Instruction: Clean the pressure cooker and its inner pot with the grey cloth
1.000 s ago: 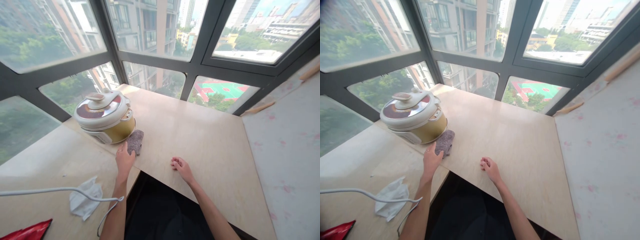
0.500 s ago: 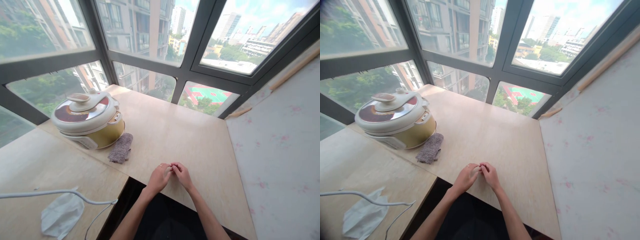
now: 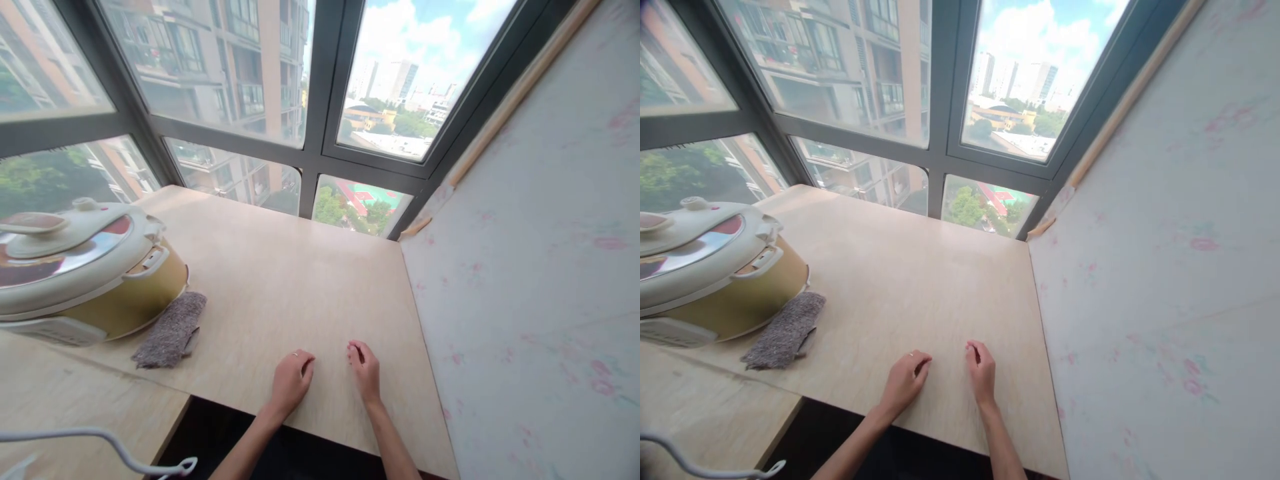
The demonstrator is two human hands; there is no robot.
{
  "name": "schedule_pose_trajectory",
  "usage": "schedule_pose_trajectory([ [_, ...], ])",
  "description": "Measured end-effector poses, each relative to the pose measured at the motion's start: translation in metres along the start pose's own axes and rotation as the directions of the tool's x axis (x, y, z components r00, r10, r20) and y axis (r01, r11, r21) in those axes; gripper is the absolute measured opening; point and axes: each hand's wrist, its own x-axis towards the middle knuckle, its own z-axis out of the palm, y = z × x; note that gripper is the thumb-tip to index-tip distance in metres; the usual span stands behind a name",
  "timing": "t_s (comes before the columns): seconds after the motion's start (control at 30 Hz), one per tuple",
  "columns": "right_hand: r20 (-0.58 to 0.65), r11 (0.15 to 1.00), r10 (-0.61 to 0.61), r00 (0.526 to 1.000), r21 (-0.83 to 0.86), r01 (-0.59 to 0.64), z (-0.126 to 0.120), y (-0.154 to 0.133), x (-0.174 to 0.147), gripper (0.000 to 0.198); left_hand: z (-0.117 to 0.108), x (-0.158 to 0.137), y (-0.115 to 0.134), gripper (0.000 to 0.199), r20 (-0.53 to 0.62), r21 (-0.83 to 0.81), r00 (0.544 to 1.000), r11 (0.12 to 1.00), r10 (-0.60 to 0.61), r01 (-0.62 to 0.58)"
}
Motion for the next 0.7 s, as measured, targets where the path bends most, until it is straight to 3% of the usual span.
schedule_pose_trajectory([
  [0.2, 0.025, 0.995, -0.103, 0.994, 0.005, 0.103, 0.001, -0.004, -0.002, 0.032, 0.028, 0.016, 0.014, 0.018, -0.112, 0.217, 0.991, 0.975, 0.073, -0.047],
  [0.7, 0.07, 0.991, -0.136, 0.988, 0.002, 0.137, -0.004, -0.005, -0.001, 0.032, 0.027, 0.021, 0.019, 0.019, -0.12, 0.207, 0.991, 0.978, 0.054, -0.028],
])
